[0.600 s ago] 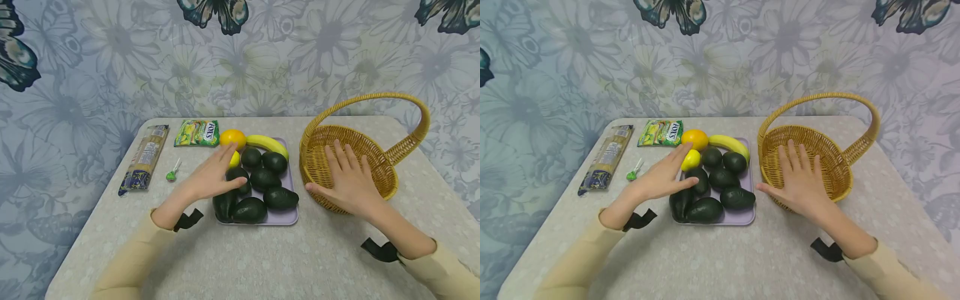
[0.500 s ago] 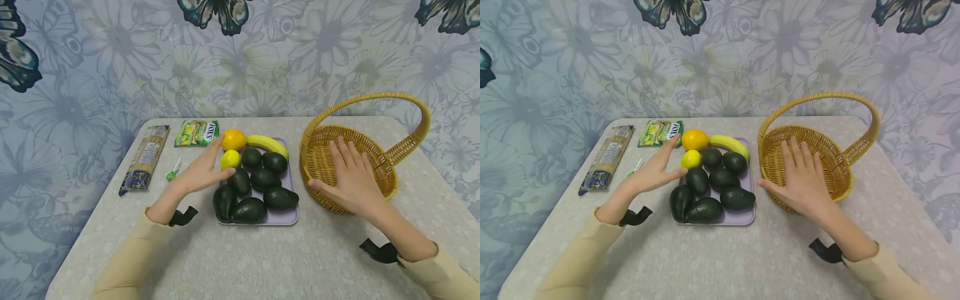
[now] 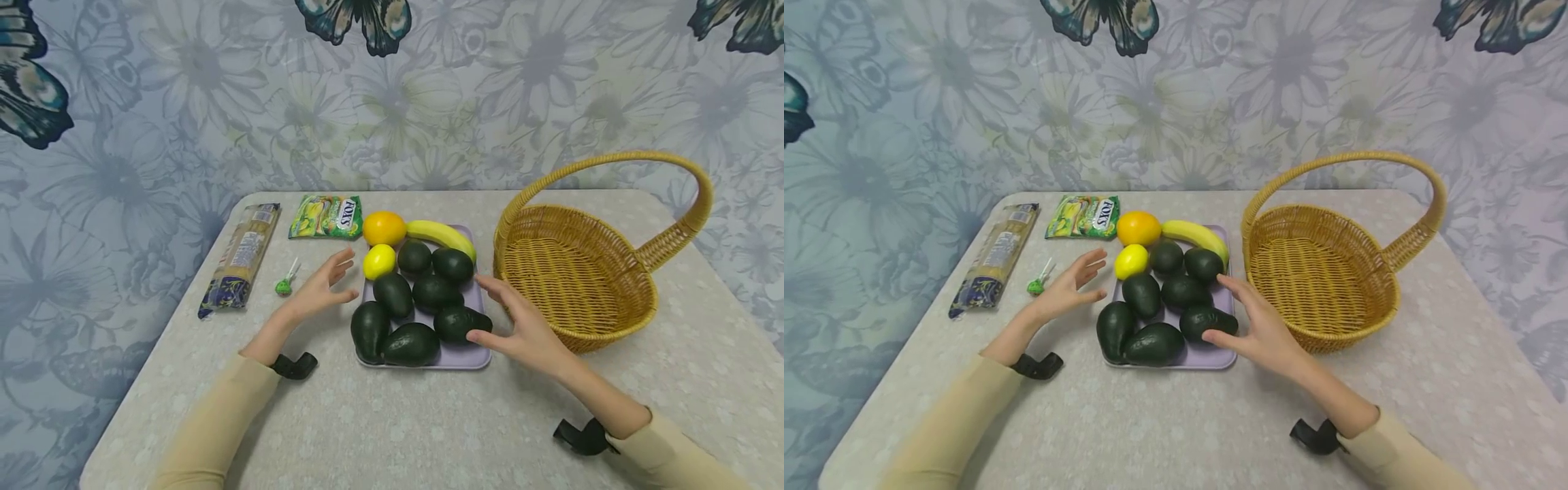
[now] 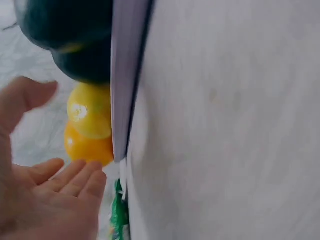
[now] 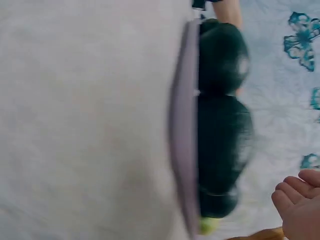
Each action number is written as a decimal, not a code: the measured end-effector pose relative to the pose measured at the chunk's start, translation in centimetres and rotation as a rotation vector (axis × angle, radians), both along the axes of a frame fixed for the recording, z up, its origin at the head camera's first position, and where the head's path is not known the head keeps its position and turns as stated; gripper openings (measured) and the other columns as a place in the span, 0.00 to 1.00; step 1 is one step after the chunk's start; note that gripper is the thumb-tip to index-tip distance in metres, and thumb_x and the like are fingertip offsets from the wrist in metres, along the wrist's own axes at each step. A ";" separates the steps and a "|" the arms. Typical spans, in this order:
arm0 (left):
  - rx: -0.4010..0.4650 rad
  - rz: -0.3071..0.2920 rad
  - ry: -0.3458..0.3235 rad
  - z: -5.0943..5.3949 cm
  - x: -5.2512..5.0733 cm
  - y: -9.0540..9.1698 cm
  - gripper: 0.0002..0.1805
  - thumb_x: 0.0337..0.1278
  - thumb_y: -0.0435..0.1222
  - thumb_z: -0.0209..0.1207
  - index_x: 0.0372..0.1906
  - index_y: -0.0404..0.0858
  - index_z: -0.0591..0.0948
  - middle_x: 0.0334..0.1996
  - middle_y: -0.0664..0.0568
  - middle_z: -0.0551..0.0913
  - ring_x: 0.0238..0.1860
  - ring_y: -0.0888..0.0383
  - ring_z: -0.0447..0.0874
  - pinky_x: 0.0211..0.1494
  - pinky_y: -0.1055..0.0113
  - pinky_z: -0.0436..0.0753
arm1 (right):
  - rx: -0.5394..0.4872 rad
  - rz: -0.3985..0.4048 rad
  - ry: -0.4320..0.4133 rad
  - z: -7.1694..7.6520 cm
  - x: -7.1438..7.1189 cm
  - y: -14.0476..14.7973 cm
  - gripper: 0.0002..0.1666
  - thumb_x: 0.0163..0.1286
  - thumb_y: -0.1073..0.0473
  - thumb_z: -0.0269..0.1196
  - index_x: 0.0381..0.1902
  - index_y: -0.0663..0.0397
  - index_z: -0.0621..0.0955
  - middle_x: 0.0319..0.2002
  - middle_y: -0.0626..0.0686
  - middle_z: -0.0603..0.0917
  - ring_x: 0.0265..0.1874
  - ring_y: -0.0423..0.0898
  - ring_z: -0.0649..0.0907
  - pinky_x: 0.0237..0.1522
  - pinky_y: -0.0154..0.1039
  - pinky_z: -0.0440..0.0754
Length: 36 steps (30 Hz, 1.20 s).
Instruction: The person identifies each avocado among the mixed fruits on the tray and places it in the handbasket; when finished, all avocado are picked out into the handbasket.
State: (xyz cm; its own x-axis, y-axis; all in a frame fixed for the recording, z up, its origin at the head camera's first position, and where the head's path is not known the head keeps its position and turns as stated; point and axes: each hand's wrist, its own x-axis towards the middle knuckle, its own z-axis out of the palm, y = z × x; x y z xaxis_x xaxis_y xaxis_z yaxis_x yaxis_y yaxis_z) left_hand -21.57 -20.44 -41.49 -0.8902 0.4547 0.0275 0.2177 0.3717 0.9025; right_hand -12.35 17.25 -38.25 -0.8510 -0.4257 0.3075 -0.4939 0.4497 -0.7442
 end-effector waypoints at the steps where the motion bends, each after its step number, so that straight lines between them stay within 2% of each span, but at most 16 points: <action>1: 0.017 -0.002 -0.004 -0.3 0.0 0.0 0.45 0.56 0.28 0.61 0.73 0.34 0.48 0.72 0.40 0.49 0.71 0.45 0.50 0.72 0.52 0.54 | -0.011 0.005 -0.024 -0.5 -0.1 -0.1 0.46 0.56 0.56 0.72 0.70 0.50 0.63 0.67 0.51 0.65 0.63 0.54 0.68 0.62 0.50 0.68; 7: 0.140 -0.032 -0.058 -2.2 0.4 0.0 0.43 0.55 0.23 0.59 0.71 0.29 0.49 0.71 0.36 0.51 0.70 0.43 0.51 0.72 0.53 0.54 | -0.074 0.004 -0.140 -2.6 -0.7 -0.1 0.41 0.57 0.55 0.71 0.66 0.53 0.67 0.64 0.54 0.70 0.63 0.52 0.70 0.63 0.44 0.68; 10: 0.170 -0.044 -0.051 -2.7 0.8 0.1 0.42 0.54 0.21 0.58 0.71 0.28 0.50 0.71 0.36 0.53 0.70 0.44 0.51 0.72 0.55 0.53 | -0.087 -0.010 -0.173 -3.1 -0.7 -0.1 0.41 0.56 0.53 0.71 0.66 0.52 0.68 0.63 0.53 0.71 0.62 0.50 0.71 0.62 0.43 0.69; 16: 0.100 -0.048 0.005 -2.7 1.2 0.3 0.40 0.54 0.23 0.60 0.70 0.31 0.54 0.70 0.38 0.57 0.69 0.45 0.55 0.72 0.57 0.55 | -0.089 -0.024 -0.190 -4.0 -0.8 -0.1 0.40 0.56 0.52 0.72 0.64 0.51 0.69 0.62 0.52 0.73 0.59 0.50 0.73 0.60 0.47 0.71; 23: 0.071 -0.048 0.015 -2.9 1.1 0.3 0.38 0.55 0.25 0.60 0.70 0.31 0.56 0.69 0.37 0.58 0.69 0.43 0.55 0.72 0.54 0.55 | -0.142 0.004 -0.217 -4.8 -1.1 -0.4 0.42 0.52 0.60 0.73 0.64 0.59 0.70 0.61 0.58 0.73 0.61 0.52 0.71 0.62 0.46 0.69; 30: 0.045 -0.046 0.022 -2.8 1.2 0.3 0.38 0.55 0.25 0.61 0.70 0.32 0.57 0.69 0.38 0.59 0.69 0.44 0.56 0.71 0.55 0.56 | -0.061 -0.029 -0.156 -5.0 -1.1 -0.5 0.42 0.50 0.54 0.75 0.62 0.57 0.72 0.59 0.53 0.75 0.59 0.48 0.73 0.59 0.34 0.71; 36: 0.036 -0.045 0.020 -2.7 1.2 0.4 0.38 0.55 0.26 0.61 0.70 0.32 0.57 0.69 0.39 0.59 0.69 0.45 0.56 0.71 0.55 0.56 | 0.018 -0.052 -0.056 -5.4 -1.1 -0.4 0.41 0.49 0.48 0.75 0.60 0.52 0.75 0.56 0.49 0.78 0.57 0.45 0.74 0.57 0.40 0.73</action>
